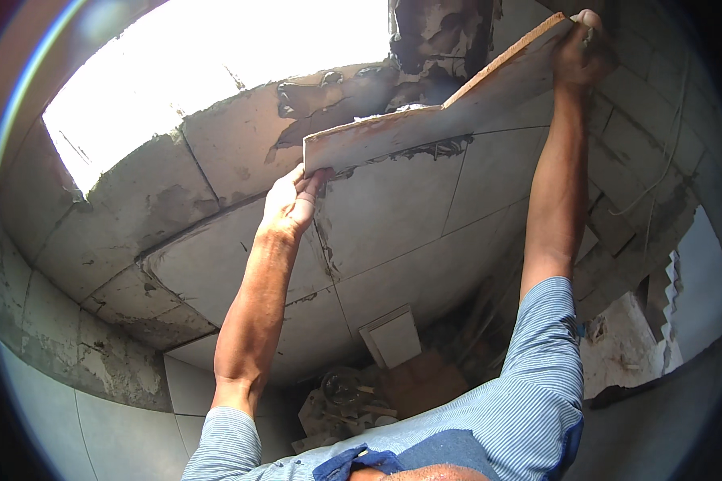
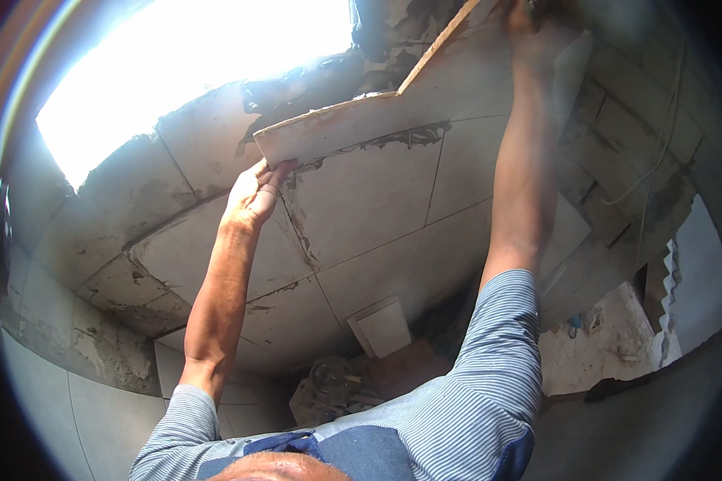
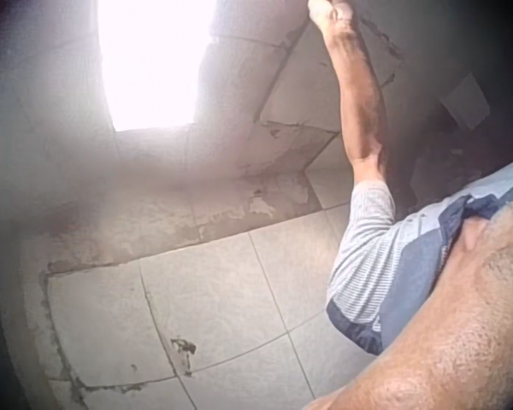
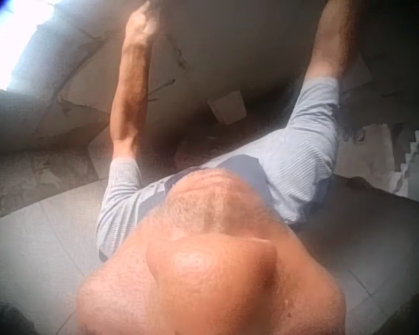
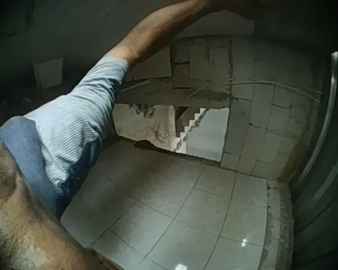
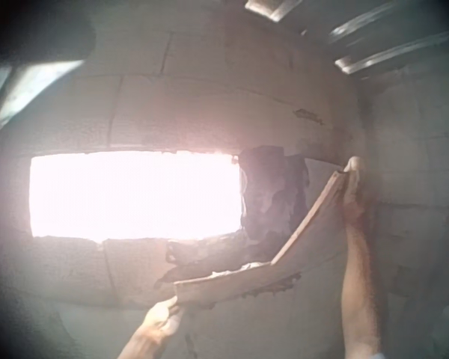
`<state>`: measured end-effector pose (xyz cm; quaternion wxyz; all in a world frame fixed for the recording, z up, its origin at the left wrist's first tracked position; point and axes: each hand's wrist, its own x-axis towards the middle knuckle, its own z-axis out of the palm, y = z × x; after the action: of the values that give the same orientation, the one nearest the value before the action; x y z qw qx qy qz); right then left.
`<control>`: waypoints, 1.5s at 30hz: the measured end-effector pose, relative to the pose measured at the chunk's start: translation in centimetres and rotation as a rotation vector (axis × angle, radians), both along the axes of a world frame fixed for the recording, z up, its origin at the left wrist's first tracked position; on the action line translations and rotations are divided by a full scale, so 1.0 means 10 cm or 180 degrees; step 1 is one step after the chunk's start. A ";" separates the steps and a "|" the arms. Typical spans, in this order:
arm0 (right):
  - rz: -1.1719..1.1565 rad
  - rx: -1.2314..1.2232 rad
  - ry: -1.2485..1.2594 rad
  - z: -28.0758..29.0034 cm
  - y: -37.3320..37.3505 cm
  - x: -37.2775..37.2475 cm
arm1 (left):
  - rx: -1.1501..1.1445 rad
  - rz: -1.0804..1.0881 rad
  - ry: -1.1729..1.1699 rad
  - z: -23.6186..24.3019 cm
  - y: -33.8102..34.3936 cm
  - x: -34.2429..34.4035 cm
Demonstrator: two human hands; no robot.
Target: The person applies mortar to the back of a tile, positions it on a wall section, and uses a mallet to secure it into place.
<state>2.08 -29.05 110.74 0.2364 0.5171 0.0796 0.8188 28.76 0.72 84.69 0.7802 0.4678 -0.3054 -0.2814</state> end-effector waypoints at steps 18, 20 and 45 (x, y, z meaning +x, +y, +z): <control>0.0674 0.1661 0.0651 0.18 0.17 0.55 | -0.0905 -0.0048 0.2113 0.22 0.04 -0.15; 0.0988 0.1227 0.0886 0.32 -0.13 0.67 | -0.0745 -0.0177 0.1796 0.18 0.11 -0.16; -0.0444 0.1211 0.0404 0.77 -0.46 1.90 | 0.0658 0.2449 -0.3815 0.25 -0.11 0.20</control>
<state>21.06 -33.62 118.46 0.1851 0.6072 -0.0976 0.7665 30.78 -0.33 87.20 0.4739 0.6878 -0.4665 0.2911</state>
